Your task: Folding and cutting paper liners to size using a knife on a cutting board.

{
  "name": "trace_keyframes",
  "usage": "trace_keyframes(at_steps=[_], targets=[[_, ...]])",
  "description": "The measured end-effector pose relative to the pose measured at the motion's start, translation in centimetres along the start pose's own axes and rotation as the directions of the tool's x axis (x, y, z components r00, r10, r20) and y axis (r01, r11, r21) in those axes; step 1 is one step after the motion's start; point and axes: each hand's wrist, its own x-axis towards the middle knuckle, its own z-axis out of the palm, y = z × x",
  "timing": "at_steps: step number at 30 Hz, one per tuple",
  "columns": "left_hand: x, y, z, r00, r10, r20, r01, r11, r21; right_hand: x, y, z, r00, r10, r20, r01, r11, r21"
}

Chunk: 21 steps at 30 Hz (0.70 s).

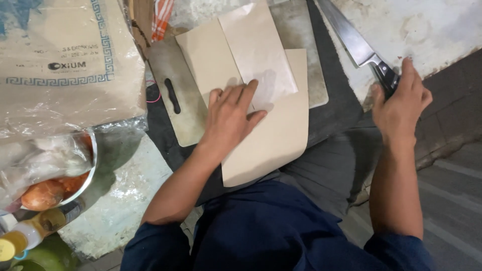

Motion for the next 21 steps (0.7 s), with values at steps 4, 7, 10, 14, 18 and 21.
trace_keyframes(at_steps=[4, 7, 10, 14, 18, 21], targets=[[1.8, -1.7, -0.8, 0.989, 0.101, 0.107, -0.091, 0.991, -0.093, 0.4, 3.0, 0.9, 0.991, -0.043, 0.124, 0.038, 0.998, 0.045], [2.4, -3.1, 1.0, 0.945, 0.170, 0.278, -0.138, 0.982, -0.130, 0.8, 1.3, -0.6, 0.965, 0.040, 0.260, -0.085, 0.982, 0.166], [2.2, -3.8, 1.5, 0.948, 0.261, 0.182, -0.246, 0.964, -0.098, -0.2, -0.9, -3.1, 0.947, 0.055, 0.317, -0.139, 0.958, 0.250], [2.1, -3.1, 0.7, 0.923, 0.379, 0.064, -0.373, 0.924, -0.084, -4.4, -1.4, -4.8, 0.804, 0.161, 0.572, -0.523, 0.649, 0.553], [2.4, -2.2, 0.7, 0.856, 0.498, -0.142, -0.503, 0.864, -0.003, -10.6, 1.8, -4.4, 0.802, -0.128, 0.583, -0.461, 0.489, 0.741], [3.3, -1.9, 0.3, 0.868, 0.463, -0.181, -0.476, 0.879, -0.036, -14.2, 4.1, -4.9, 0.727, -0.096, 0.680, -0.551, 0.510, 0.661]])
